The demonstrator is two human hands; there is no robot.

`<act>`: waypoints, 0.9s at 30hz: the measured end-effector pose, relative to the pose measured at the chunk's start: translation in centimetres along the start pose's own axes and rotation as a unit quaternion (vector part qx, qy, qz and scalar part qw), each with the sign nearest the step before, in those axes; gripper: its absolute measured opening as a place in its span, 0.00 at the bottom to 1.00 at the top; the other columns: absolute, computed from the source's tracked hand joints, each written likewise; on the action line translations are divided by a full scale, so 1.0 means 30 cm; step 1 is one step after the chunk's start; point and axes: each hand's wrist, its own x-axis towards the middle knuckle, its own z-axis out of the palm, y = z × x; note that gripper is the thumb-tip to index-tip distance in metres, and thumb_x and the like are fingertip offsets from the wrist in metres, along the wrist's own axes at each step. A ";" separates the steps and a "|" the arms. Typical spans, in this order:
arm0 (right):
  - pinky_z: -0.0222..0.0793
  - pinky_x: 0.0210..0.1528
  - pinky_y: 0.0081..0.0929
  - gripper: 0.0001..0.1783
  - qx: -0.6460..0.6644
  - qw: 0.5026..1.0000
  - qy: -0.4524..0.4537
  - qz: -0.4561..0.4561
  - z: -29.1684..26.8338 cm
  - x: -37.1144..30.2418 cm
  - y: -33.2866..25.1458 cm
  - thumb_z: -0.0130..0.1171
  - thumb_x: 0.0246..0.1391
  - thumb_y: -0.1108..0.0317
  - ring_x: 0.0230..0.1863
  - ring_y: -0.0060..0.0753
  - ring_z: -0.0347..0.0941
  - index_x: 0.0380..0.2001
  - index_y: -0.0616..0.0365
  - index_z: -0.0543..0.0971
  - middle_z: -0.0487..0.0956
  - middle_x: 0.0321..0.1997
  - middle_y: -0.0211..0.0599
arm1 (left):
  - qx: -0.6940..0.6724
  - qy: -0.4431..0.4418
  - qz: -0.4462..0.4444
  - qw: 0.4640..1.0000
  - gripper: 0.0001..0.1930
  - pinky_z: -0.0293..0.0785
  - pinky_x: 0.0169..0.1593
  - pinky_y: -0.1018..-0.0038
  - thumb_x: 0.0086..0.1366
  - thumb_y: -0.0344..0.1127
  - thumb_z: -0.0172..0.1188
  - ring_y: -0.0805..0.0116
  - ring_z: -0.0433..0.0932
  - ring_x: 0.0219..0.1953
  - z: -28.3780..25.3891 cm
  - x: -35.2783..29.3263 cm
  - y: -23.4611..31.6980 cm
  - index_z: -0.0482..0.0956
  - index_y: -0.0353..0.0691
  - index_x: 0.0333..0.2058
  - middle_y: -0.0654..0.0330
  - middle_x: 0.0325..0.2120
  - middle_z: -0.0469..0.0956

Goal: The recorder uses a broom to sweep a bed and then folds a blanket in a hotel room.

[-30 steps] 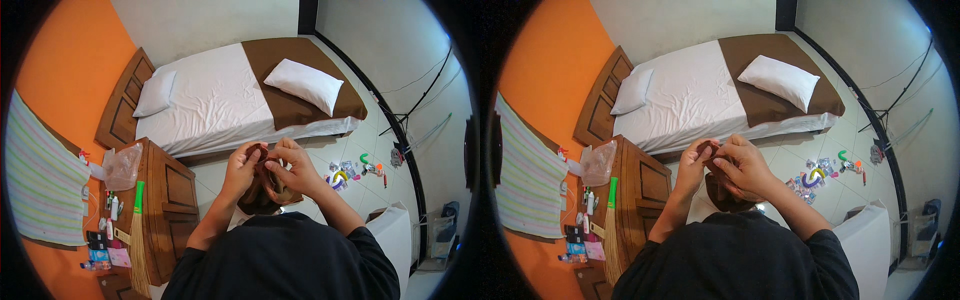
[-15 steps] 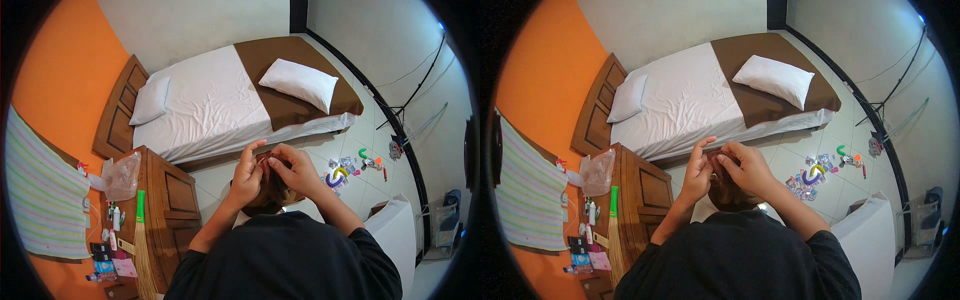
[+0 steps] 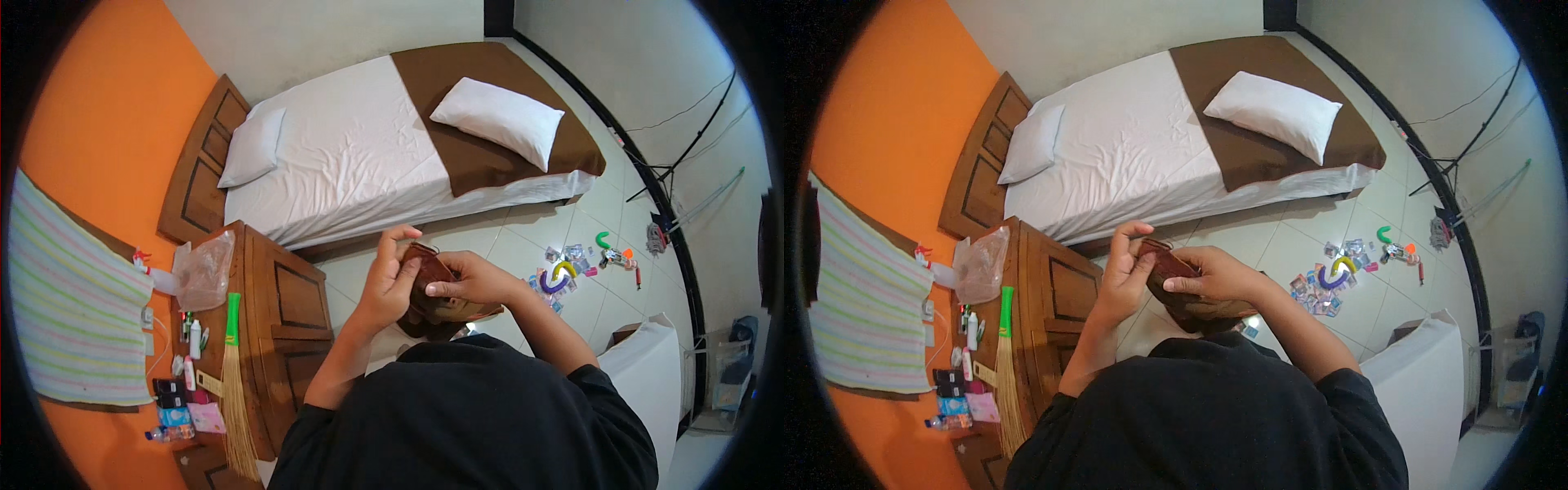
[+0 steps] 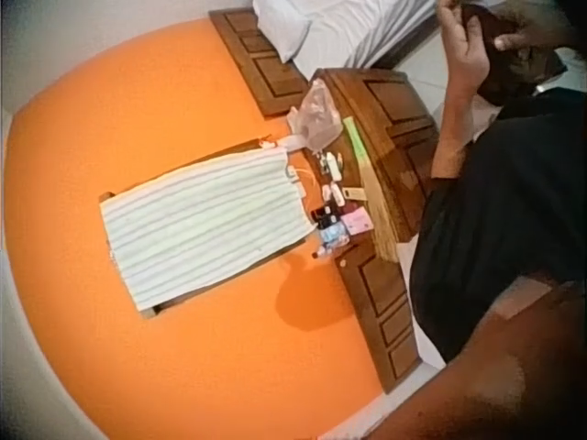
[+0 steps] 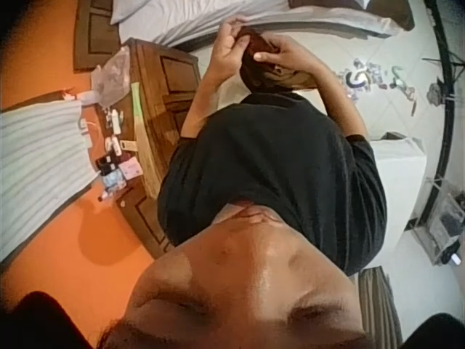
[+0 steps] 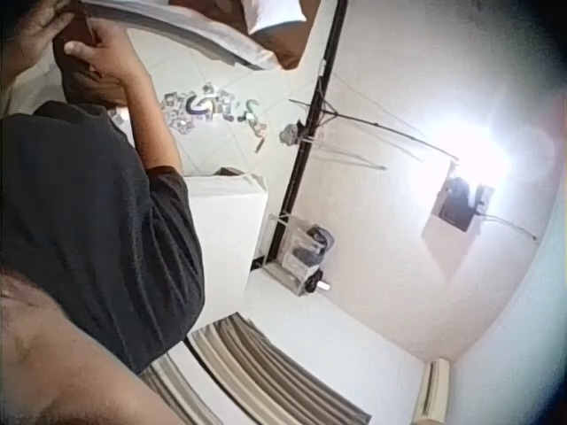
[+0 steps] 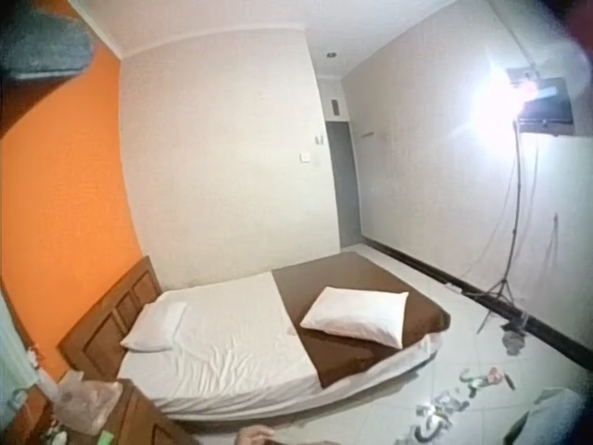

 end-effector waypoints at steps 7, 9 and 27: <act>0.61 0.32 0.24 0.15 -0.120 0.987 -0.075 -0.079 -0.002 0.075 0.183 0.56 0.46 0.61 0.27 0.24 0.64 0.31 0.61 0.70 0.70 0.23 0.35 | -0.018 0.118 0.053 0.991 0.16 0.61 0.43 0.80 0.58 0.23 0.44 0.74 0.68 0.36 -0.041 -0.080 0.140 0.54 0.40 0.45 0.59 0.32 0.69; 0.61 0.33 0.23 0.13 -0.057 0.981 -0.186 -0.026 0.003 0.094 0.257 0.55 0.47 0.62 0.28 0.26 0.65 0.30 0.61 0.70 0.70 0.24 0.36 | -0.002 0.144 0.075 0.987 0.17 0.62 0.43 0.79 0.57 0.24 0.45 0.73 0.68 0.36 -0.060 -0.105 0.171 0.55 0.41 0.45 0.59 0.32 0.69; 0.63 0.31 0.40 0.12 -0.397 0.914 -0.072 -0.039 -0.038 0.099 0.267 0.55 0.39 0.62 0.30 0.49 0.69 0.29 0.52 0.73 0.74 0.25 0.42 | 0.086 0.374 0.369 0.847 0.15 0.61 0.49 0.71 0.59 0.25 0.44 0.67 0.67 0.43 -0.268 -0.176 0.540 0.61 0.39 0.45 0.59 0.39 0.68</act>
